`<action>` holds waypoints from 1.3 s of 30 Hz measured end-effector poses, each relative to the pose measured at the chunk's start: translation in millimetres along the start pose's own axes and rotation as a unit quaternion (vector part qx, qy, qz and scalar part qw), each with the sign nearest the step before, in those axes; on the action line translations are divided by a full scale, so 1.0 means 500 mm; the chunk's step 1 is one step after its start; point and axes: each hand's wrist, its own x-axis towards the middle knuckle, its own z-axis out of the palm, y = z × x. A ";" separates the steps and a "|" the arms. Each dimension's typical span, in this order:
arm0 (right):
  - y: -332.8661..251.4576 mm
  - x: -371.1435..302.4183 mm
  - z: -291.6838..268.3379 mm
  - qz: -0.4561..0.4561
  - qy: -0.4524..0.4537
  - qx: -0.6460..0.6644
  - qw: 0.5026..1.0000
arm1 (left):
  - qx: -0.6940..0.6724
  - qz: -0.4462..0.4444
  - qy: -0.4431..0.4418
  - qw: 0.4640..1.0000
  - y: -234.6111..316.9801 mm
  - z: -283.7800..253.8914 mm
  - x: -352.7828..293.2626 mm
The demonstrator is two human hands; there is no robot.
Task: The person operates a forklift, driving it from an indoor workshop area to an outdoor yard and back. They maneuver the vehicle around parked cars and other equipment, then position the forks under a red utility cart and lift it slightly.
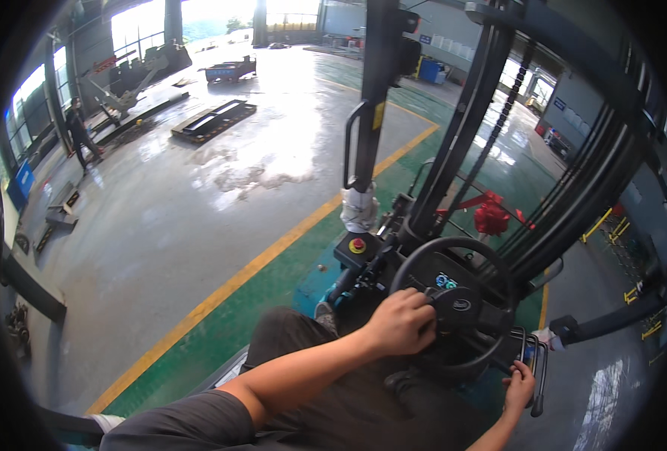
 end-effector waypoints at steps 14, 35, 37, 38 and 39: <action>-0.101 0.400 0.131 0.005 -0.011 -0.063 0.998 | 0.093 -0.069 0.007 0.993 -0.374 0.285 0.471; -0.169 1.231 0.469 0.004 -0.049 -0.012 0.999 | 0.077 -0.053 -0.045 0.995 -0.985 0.624 0.913; -0.181 1.333 0.504 -0.018 -0.075 -0.016 0.997 | 0.086 -0.063 -0.026 0.994 -1.055 0.668 0.961; -0.192 1.387 0.522 -0.061 -0.080 -0.032 0.994 | 0.089 -0.061 -0.016 0.994 -1.088 0.689 0.990; -0.196 1.426 0.542 -0.091 -0.068 -0.022 0.993 | 0.077 -0.035 0.020 0.996 -1.112 0.700 1.002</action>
